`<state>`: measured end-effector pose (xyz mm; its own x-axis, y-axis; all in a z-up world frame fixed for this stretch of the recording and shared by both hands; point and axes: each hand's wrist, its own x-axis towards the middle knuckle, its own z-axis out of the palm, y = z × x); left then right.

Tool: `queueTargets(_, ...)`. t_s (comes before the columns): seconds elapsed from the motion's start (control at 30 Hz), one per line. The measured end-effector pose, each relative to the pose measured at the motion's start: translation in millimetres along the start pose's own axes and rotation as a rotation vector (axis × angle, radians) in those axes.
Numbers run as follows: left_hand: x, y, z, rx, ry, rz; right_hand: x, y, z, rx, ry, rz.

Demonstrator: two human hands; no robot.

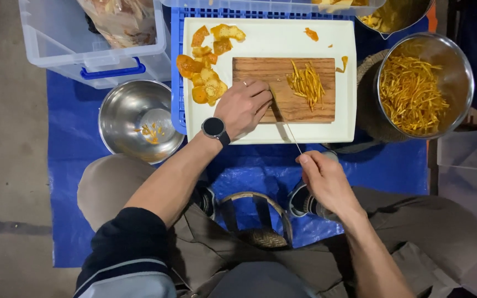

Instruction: Slicing orange peels into thin julienne strips on a wooden cutting board using a knife.

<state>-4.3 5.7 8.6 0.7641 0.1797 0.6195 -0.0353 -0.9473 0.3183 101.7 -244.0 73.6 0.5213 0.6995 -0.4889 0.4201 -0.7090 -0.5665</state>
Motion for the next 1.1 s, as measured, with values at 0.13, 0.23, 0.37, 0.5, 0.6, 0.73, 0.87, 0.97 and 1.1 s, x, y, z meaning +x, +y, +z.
queueTargets(0.13, -2.2, -2.1, 5.2, -0.009, 0.006, -0.01, 1.1, -32.0, -14.8, 0.034, -0.054, 0.002)
queueTargets(0.23, -2.5, -2.7, 8.7, -0.003, 0.024, -0.005, 15.2, -43.9, -17.3, 0.025, -0.036, -0.045)
queueTargets(0.37, -7.1, -4.7, 12.2, -0.004, 0.019, -0.007, 24.3, -41.3, -3.0, 0.042, -0.01, -0.022)
queueTargets(0.5, -3.0, -0.5, 4.3, -0.033, 0.019, -0.035, -2.1, -20.5, 3.4, 0.124, 0.035, -0.077)
queueTargets(0.6, -9.0, -7.1, 18.5, 0.02, 0.007, -0.068, 5.4, -9.1, 3.7, 0.215, 0.061, -0.099)
queueTargets(0.73, -3.0, -0.8, 2.2, 0.001, 0.023, -0.071, 3.5, -29.2, 2.6, 0.243, 0.061, -0.115)
queueTargets(0.87, -4.5, 1.0, 2.9, -0.031, 0.033, -0.084, -2.7, -33.9, -4.9, 0.122, 0.002, -0.053)
queueTargets(0.97, -7.4, 5.6, 4.1, -0.067, 0.045, -0.106, 1.9, -51.4, -6.3, 0.03, 0.0, -0.032)
queueTargets(1.1, -14.8, -1.9, 16.9, -0.001, 0.065, -0.078, 29.9, -33.6, 9.0, 0.122, 0.029, -0.123)
